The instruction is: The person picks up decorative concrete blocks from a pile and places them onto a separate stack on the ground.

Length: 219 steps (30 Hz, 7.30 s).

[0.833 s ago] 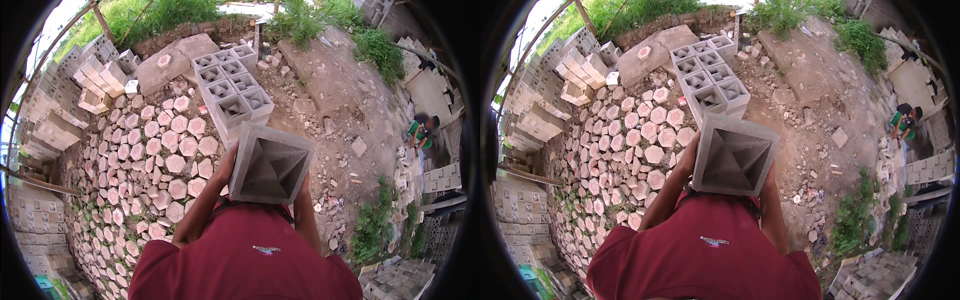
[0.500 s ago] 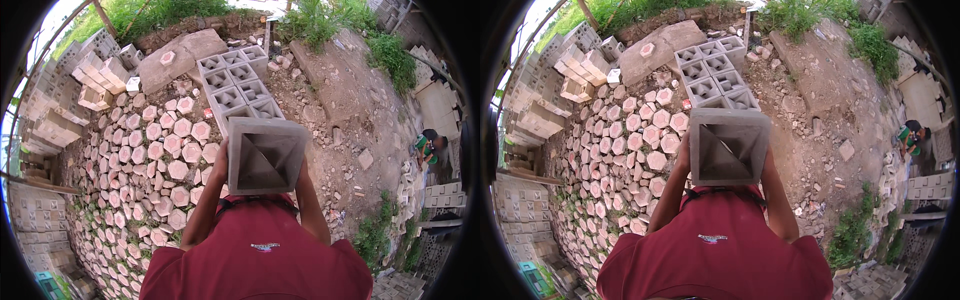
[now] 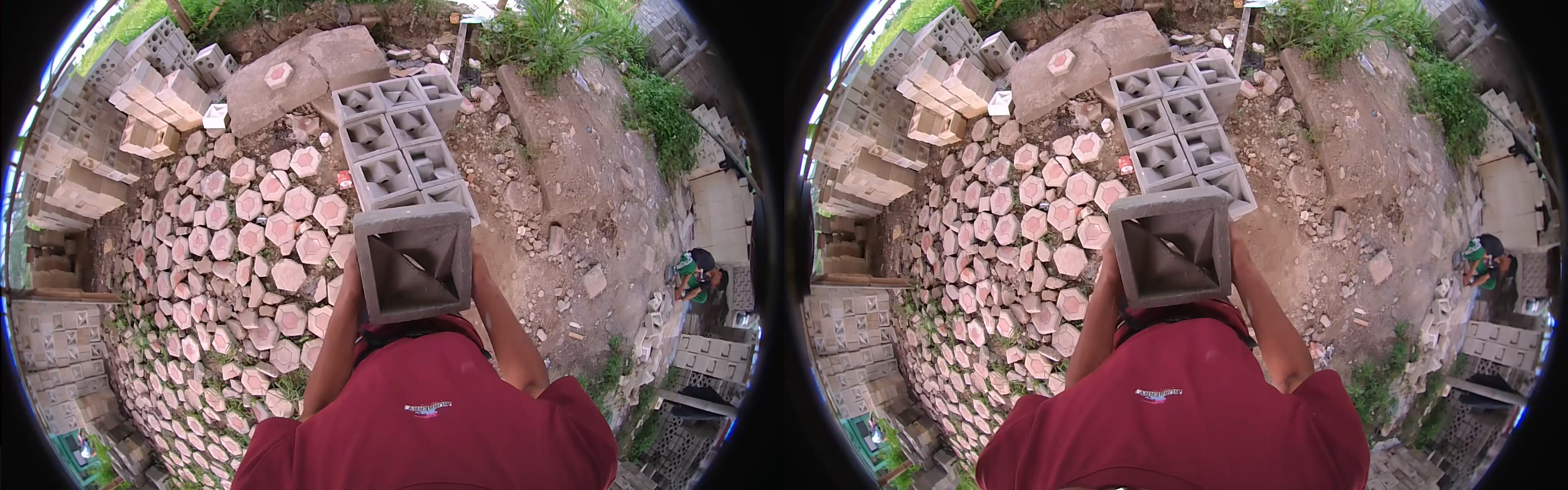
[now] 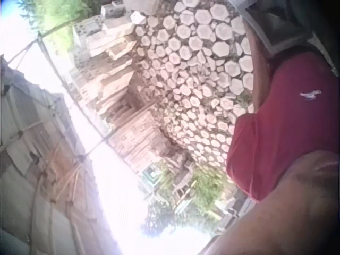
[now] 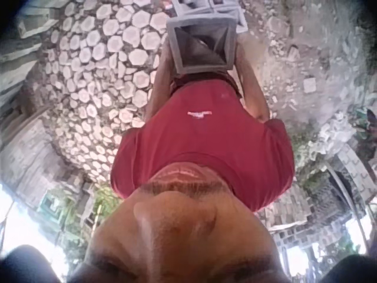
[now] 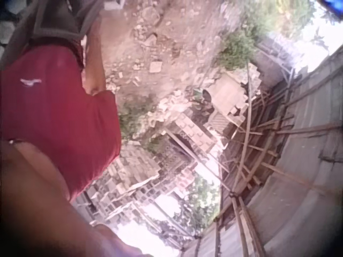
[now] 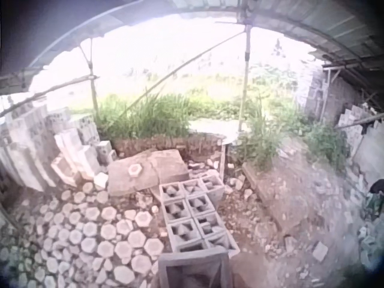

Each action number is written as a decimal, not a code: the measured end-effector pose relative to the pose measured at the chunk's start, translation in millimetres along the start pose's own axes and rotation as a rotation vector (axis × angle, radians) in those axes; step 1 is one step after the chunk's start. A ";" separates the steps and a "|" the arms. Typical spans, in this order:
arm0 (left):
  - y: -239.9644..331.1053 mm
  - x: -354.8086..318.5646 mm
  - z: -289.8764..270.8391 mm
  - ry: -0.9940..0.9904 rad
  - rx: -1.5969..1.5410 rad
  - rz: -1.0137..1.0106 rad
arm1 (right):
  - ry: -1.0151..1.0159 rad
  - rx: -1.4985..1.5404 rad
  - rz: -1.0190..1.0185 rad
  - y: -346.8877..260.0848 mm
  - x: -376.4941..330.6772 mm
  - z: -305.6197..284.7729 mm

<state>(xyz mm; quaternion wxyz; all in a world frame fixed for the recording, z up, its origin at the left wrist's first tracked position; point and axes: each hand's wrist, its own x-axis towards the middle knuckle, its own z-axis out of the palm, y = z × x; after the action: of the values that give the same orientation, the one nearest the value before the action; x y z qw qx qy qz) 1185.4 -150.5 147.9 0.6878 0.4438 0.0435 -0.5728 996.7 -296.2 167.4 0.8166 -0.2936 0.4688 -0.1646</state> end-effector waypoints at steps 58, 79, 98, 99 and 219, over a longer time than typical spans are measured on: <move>-155.9 356.6 -138.4 0.383 -0.171 -0.197 | 0.278 -0.187 0.351 63.4 423.6 -128.4; -144.8 356.5 -119.5 0.408 -0.234 -0.197 | 0.238 -0.334 0.136 57.8 433.4 -125.3; -56.3 334.6 -88.6 0.442 0.162 -0.138 | 0.321 -0.581 -0.057 51.3 434.8 -178.6; -43.2 332.5 -85.9 0.400 0.179 -0.080 | 0.305 -0.584 -0.059 38.5 428.9 -175.6; -1474.5 -1209.7 166.6 -2.848 1.834 -1.828 | 2.632 2.356 -0.808 880.4 -1134.8 -803.5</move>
<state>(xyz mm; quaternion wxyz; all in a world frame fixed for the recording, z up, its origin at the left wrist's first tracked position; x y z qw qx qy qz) -519.4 719.8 108.9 0.6617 0.2633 0.5506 0.4355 -276.3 740.9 56.9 0.3760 -0.6003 -0.2964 0.6406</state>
